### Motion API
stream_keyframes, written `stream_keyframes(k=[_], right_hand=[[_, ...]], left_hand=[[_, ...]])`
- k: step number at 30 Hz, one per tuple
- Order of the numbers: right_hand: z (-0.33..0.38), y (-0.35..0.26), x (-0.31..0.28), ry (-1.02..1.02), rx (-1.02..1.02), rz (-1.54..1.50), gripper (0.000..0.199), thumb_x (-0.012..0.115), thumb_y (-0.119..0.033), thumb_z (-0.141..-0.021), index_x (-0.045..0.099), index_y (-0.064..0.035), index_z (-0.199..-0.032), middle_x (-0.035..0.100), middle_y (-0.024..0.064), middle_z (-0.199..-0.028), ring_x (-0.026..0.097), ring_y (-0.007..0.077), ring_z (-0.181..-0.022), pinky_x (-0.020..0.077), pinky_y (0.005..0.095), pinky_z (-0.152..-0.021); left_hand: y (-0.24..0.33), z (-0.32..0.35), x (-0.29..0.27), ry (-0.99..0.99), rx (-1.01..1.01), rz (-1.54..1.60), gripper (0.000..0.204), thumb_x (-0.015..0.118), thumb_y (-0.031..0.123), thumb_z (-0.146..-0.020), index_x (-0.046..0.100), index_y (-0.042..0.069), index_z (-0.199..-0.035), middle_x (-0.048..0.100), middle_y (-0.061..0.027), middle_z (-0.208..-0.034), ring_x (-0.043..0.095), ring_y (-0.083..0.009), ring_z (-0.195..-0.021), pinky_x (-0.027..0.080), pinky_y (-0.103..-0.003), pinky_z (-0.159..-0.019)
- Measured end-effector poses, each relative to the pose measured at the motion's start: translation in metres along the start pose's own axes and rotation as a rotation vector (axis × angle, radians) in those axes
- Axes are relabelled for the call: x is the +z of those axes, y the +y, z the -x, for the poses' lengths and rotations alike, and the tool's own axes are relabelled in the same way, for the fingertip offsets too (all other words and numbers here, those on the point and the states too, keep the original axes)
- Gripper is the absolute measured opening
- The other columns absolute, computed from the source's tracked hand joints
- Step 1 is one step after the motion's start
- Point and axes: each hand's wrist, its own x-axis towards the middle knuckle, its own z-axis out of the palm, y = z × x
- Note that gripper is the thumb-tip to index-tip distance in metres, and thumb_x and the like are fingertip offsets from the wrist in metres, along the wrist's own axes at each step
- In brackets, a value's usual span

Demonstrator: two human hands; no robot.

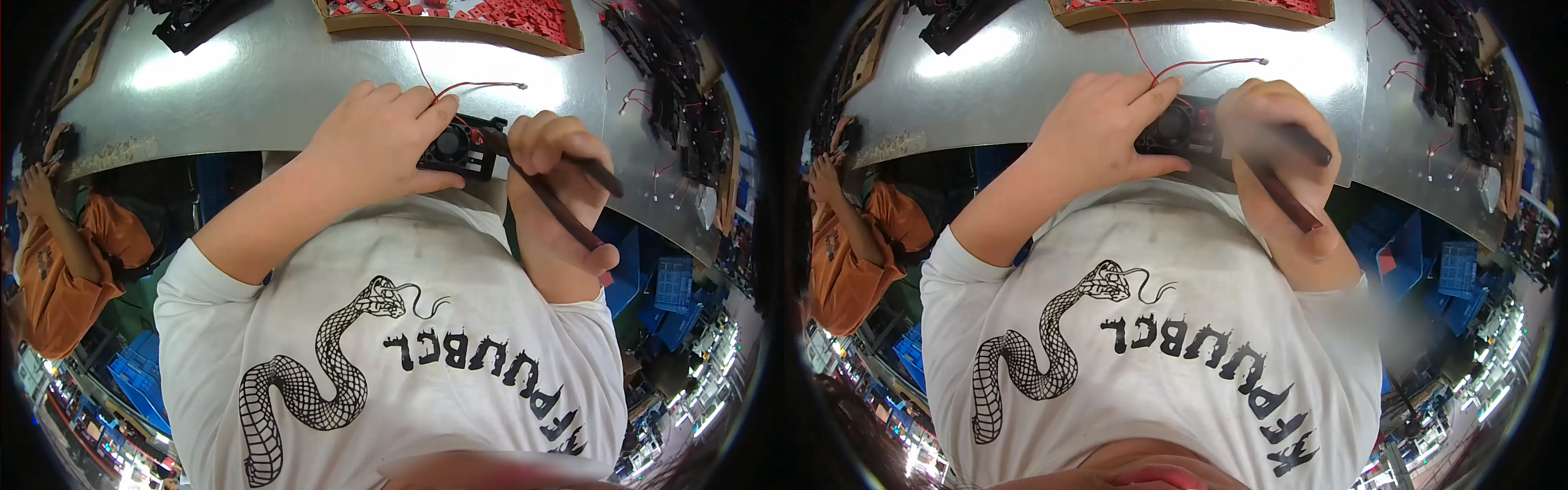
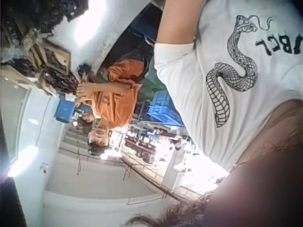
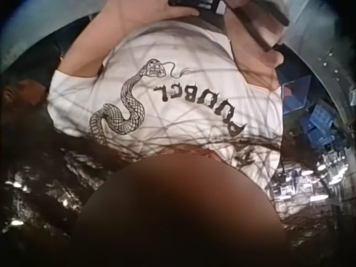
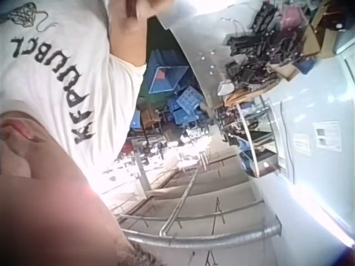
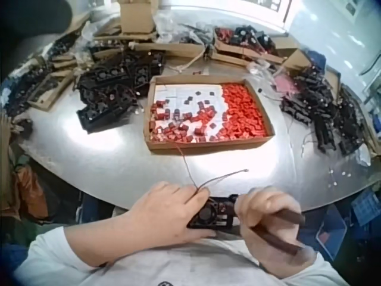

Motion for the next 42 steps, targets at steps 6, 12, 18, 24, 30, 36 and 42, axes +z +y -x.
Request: stream_keyframes(k=[6,12,18,24,30,36,42], right_hand=[[-0.004,-0.012,0.004,0.063,0.025,-0.056,0.131,0.057,-0.101,-0.060,0.050,0.0031,-0.139,0.055,0.0115,-0.107,0.051,0.0242,-0.097,0.0416,0.0397,-0.088],[-0.003,-0.013,0.000,0.111,0.078,-0.026,0.121,0.055,-0.097,-0.067,0.049,-0.0038,-0.144,0.050,0.0072,-0.105,0.044,0.0196,-0.092,0.0360,0.0360,-0.081],[-0.005,-0.008,0.004,0.167,0.098,0.030,0.093,0.057,-0.090,-0.073,0.056,-0.0109,-0.123,0.045,0.0027,-0.096,0.036,0.0160,-0.083,0.0300,0.0326,-0.072],[-0.019,-0.004,0.002,0.384,0.103,-0.050,0.074,0.061,-0.082,-0.076,0.052,-0.0123,-0.100,0.041,0.0003,-0.086,0.035,0.0150,-0.077,0.0307,0.0332,-0.072],[-0.034,-0.020,-0.003,0.444,0.068,-0.191,0.076,0.064,-0.077,-0.073,0.057,-0.0115,-0.112,0.042,0.0017,-0.094,0.035,0.0162,-0.079,0.0315,0.0340,-0.072],[-0.025,-0.035,-0.049,-0.247,0.160,0.999,0.062,0.081,-0.040,-0.072,0.061,-0.0112,-0.124,0.059,0.0098,-0.101,0.053,0.0263,-0.093,0.0456,0.0392,-0.081],[-0.054,-0.034,-0.087,-0.312,0.176,1.539,0.058,0.084,-0.026,-0.073,0.063,-0.0081,-0.124,0.063,0.0139,-0.123,0.058,0.0353,-0.116,0.0474,0.0463,-0.099]], left_hand=[[0.000,-0.002,-0.002,-0.008,-0.022,-0.016,0.072,0.080,0.054,-0.076,0.062,0.005,-0.126,0.068,-0.0080,-0.103,0.066,-0.0267,-0.089,0.049,-0.039,-0.082],[0.002,-0.001,-0.002,0.001,-0.026,-0.027,0.072,0.080,0.055,-0.076,0.062,0.005,-0.125,0.067,-0.0077,-0.102,0.066,-0.0260,-0.089,0.049,-0.038,-0.082],[0.001,0.000,0.000,-0.003,-0.029,-0.026,0.074,0.080,0.056,-0.075,0.062,0.006,-0.126,0.067,-0.0066,-0.104,0.065,-0.0251,-0.088,0.049,-0.037,-0.081],[0.000,-0.001,0.007,0.064,0.025,-0.086,0.077,0.081,0.057,-0.072,0.063,0.006,-0.127,0.065,-0.0046,-0.103,0.062,-0.0241,-0.085,0.046,-0.038,-0.078],[0.003,-0.006,-0.006,0.055,0.038,-0.081,0.077,0.082,0.056,-0.071,0.063,0.007,-0.127,0.065,-0.0054,-0.106,0.063,-0.0261,-0.089,0.046,-0.039,-0.080],[-0.058,-0.045,-0.065,0.227,0.122,-0.250,0.079,0.084,0.052,-0.071,0.064,0.004,-0.130,0.070,-0.0136,-0.114,0.068,-0.0328,-0.100,0.051,-0.045,-0.085],[-0.156,-0.066,-0.156,0.618,-0.245,-0.940,0.078,0.075,0.049,-0.086,0.052,0.007,-0.148,0.061,-0.0210,-0.137,0.061,-0.0381,-0.120,0.047,-0.046,-0.103]])
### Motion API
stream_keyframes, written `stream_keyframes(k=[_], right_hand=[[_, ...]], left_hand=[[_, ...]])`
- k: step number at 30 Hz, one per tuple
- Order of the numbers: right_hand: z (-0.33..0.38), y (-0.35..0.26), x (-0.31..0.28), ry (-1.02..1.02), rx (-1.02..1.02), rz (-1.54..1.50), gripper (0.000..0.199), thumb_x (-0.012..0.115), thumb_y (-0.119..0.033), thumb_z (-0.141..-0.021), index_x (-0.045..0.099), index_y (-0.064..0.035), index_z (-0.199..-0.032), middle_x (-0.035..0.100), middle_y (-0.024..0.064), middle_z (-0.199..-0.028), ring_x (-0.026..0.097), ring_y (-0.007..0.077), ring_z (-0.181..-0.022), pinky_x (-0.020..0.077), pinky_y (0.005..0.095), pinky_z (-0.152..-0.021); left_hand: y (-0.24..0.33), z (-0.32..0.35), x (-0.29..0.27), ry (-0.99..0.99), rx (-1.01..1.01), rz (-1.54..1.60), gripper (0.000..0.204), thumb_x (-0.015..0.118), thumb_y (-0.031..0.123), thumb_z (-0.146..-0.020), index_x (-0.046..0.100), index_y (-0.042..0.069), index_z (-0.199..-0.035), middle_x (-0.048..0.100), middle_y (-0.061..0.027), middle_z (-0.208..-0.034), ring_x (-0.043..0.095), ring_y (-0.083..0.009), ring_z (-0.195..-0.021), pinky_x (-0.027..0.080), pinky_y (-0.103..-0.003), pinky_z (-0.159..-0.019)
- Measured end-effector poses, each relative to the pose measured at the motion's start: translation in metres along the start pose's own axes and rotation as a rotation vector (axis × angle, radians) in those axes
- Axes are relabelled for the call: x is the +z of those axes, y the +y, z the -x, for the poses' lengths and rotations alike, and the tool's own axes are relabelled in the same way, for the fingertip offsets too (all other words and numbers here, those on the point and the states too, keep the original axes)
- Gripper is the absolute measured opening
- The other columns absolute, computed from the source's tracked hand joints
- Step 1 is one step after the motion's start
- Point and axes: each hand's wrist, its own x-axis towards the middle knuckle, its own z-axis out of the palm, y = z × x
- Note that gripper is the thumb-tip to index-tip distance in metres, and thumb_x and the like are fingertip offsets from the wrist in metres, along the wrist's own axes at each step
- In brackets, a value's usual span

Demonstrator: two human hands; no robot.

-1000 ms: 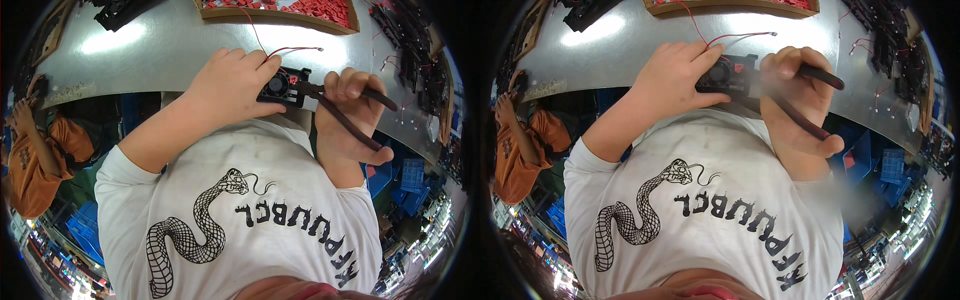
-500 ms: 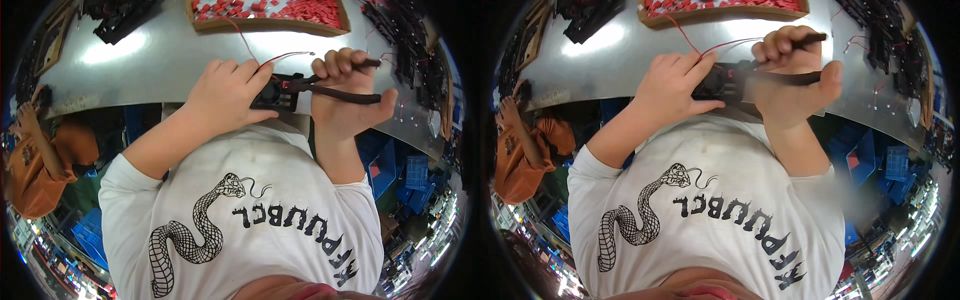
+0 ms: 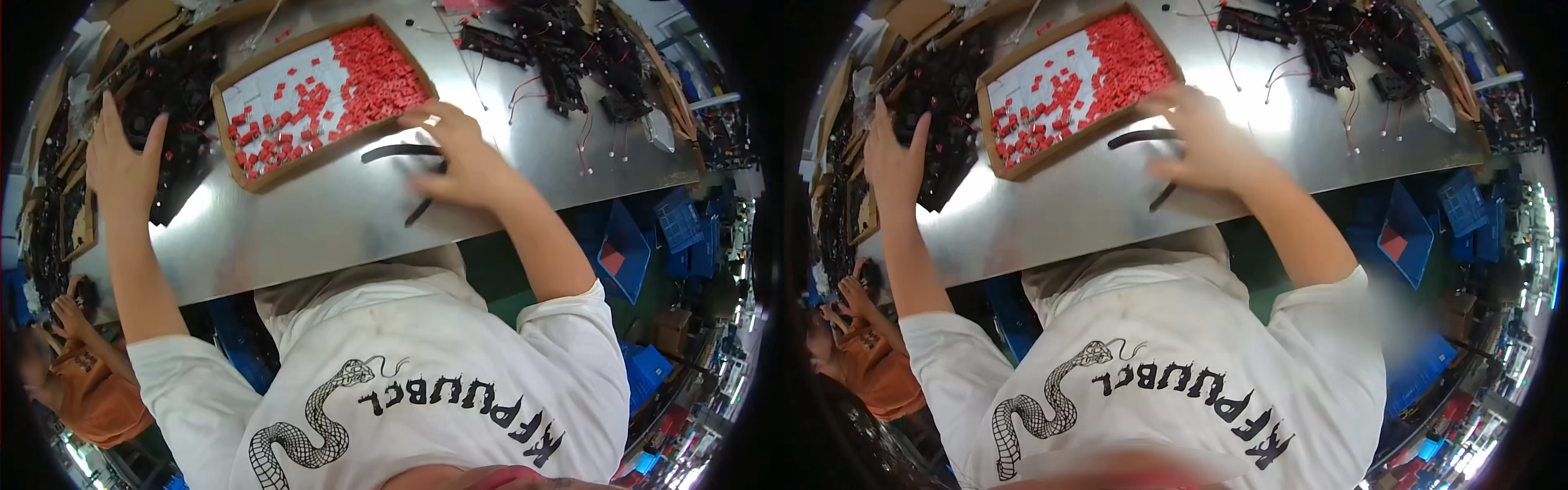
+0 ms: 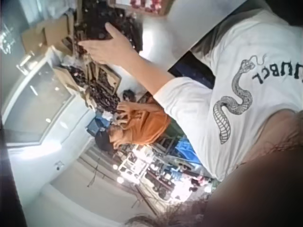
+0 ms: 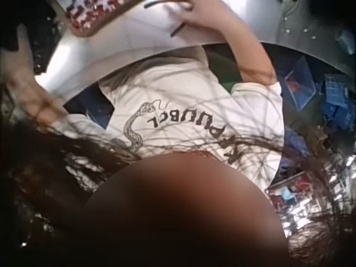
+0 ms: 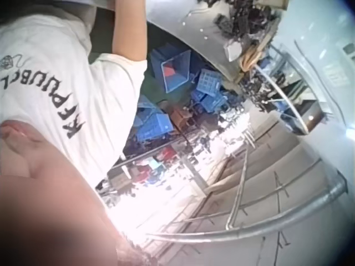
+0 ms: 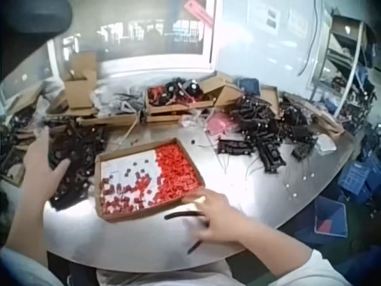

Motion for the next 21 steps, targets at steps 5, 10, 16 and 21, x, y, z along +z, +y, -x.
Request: stream_keyframes(k=[5,10,16,21], right_hand=[[-0.011,0.187,-0.042,0.165,0.470,0.636,0.050,0.075,-0.026,-0.083,0.062,-0.0129,-0.129,0.064,0.0101,-0.127,0.058,0.0355,-0.121,0.0485,0.0476,-0.101],[-0.034,0.243,-0.070,-0.134,0.601,0.599,0.037,0.074,-0.021,-0.083,0.063,-0.0093,-0.116,0.068,0.0137,-0.106,0.062,0.0340,-0.111,0.0524,0.0430,-0.092],[-0.028,0.206,-0.068,0.157,-0.081,0.596,0.018,0.076,-0.014,-0.076,0.067,-0.0105,-0.091,0.066,0.0051,-0.091,0.062,0.0291,-0.096,0.0472,0.0425,-0.085],[-0.007,0.051,-0.055,0.267,-0.563,0.598,0.018,0.078,-0.013,-0.067,0.066,-0.0202,-0.079,0.055,-0.0040,-0.081,0.055,0.0192,-0.084,0.0366,0.0391,-0.080]], left_hand=[[0.022,0.035,-0.030,-0.383,-0.047,0.360,0.066,0.073,0.034,-0.091,0.052,0.005,-0.146,0.062,-0.0219,-0.135,0.059,-0.0404,-0.123,0.047,-0.045,-0.104],[0.049,0.067,-0.056,-0.445,0.031,0.568,0.057,0.077,0.019,-0.084,0.059,0.003,-0.136,0.067,-0.0195,-0.114,0.065,-0.0388,-0.102,0.052,-0.045,-0.086],[0.052,0.088,-0.086,-0.472,0.076,0.686,0.048,0.078,0.013,-0.079,0.066,0.002,-0.125,0.069,-0.0176,-0.109,0.066,-0.0359,-0.095,0.052,-0.043,-0.082],[0.078,0.071,-0.107,-0.189,0.032,1.074,0.039,0.079,0.014,-0.079,0.071,0.001,-0.115,0.071,-0.0150,-0.111,0.067,-0.0346,-0.099,0.053,-0.043,-0.089]])
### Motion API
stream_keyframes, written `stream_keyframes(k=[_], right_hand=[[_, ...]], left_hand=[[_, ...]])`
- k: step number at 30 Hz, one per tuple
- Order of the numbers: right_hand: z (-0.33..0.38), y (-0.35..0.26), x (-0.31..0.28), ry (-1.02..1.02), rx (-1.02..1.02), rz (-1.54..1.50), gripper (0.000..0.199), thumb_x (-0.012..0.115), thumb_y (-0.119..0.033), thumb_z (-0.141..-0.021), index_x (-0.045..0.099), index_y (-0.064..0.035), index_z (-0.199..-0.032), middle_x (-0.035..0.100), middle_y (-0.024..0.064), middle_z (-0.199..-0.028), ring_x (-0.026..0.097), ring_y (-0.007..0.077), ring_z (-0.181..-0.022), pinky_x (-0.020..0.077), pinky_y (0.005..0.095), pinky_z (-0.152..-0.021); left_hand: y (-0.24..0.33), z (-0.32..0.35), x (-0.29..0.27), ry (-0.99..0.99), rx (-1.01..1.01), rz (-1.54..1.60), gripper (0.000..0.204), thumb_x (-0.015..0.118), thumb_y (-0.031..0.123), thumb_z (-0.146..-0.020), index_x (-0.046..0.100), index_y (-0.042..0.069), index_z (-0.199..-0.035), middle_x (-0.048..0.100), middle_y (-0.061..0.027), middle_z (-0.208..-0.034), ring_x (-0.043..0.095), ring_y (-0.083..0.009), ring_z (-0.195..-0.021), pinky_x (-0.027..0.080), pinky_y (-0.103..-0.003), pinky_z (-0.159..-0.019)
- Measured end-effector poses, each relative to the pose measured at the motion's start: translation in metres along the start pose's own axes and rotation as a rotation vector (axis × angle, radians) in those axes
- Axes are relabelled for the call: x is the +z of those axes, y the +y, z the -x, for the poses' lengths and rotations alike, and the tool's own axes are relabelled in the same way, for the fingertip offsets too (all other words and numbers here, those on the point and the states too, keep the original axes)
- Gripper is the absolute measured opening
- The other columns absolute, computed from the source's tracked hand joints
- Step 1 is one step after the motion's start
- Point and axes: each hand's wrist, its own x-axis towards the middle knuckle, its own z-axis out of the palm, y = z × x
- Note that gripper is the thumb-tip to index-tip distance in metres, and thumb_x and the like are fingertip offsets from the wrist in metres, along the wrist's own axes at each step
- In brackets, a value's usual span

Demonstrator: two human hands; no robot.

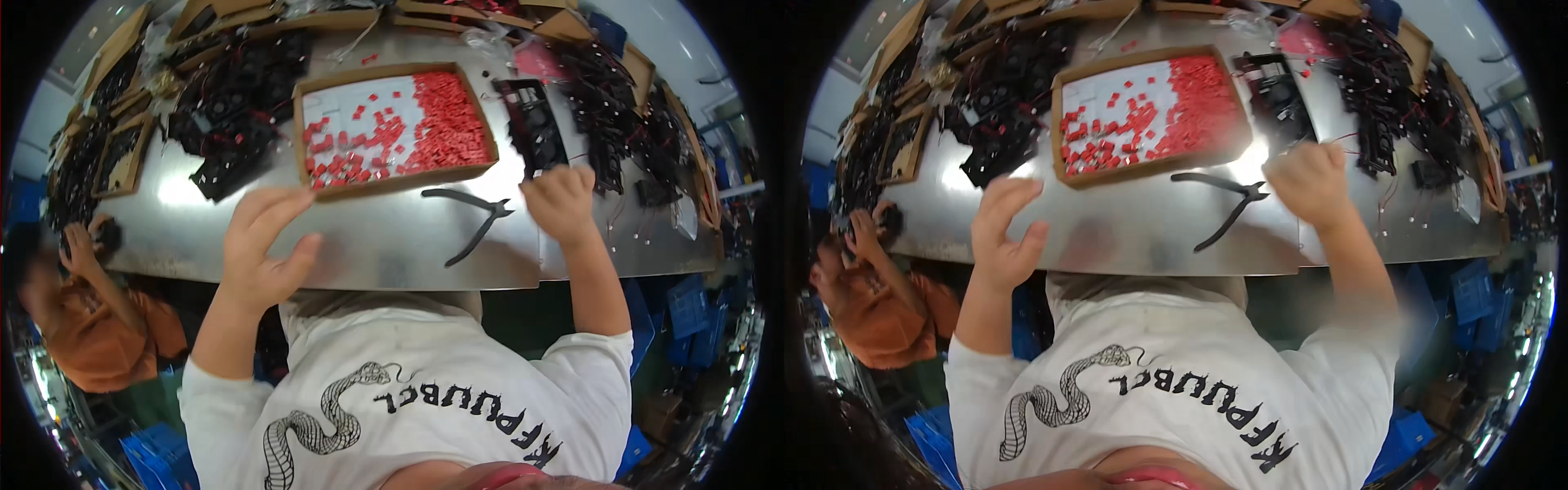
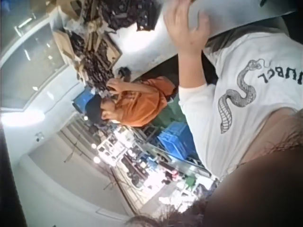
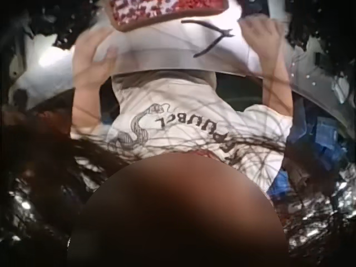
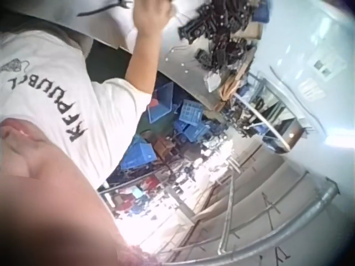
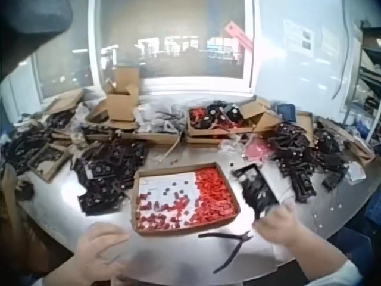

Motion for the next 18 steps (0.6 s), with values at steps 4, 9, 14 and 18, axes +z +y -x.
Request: stream_keyframes(k=[4,9,14,18], right_hand=[[-0.058,-0.072,-0.036,0.057,-0.269,-0.404,0.014,0.066,-0.022,-0.053,0.057,-0.0174,-0.064,0.041,-0.0039,-0.075,0.045,0.0132,-0.070,0.0319,0.0303,-0.058],[-0.089,-0.111,-0.052,-0.119,-0.399,-0.477,0.012,0.062,-0.023,-0.054,0.053,-0.0170,-0.058,0.040,-0.0020,-0.072,0.043,0.0155,-0.069,0.0320,0.0313,-0.059],[-0.105,-0.141,-0.043,-0.166,-0.252,-0.434,0.015,0.062,-0.022,-0.055,0.049,-0.0161,-0.061,0.037,-0.0010,-0.072,0.040,0.0166,-0.066,0.0283,0.0332,-0.059],[-0.131,-0.156,-0.030,-0.190,-0.139,-0.382,0.007,0.065,-0.022,-0.061,0.059,-0.0169,-0.061,0.044,-0.0002,-0.073,0.047,0.0184,-0.075,0.0332,0.0337,-0.063]], left_hand=[[0.018,-0.054,0.029,0.181,0.281,0.071,0.040,0.080,0.023,-0.081,0.072,0.002,-0.114,0.070,-0.0139,-0.119,0.066,-0.0360,-0.111,0.052,-0.045,-0.096],[0.030,-0.052,0.058,-0.116,-0.069,0.181,0.058,0.073,0.029,-0.091,0.056,-0.001,-0.137,0.060,-0.0183,-0.136,0.059,-0.0373,-0.123,0.047,-0.044,-0.104],[0.009,-0.022,0.083,0.129,-0.428,0.370,0.075,0.072,0.032,-0.093,0.036,-0.001,-0.151,0.045,-0.0271,-0.146,0.052,-0.0378,-0.130,0.045,-0.045,-0.106],[0.028,-0.018,0.087,0.430,-0.862,0.976,0.055,0.065,0.024,-0.098,0.045,0.004,-0.145,0.055,-0.0143,-0.136,0.060,-0.0235,-0.116,0.051,-0.035,-0.097]])
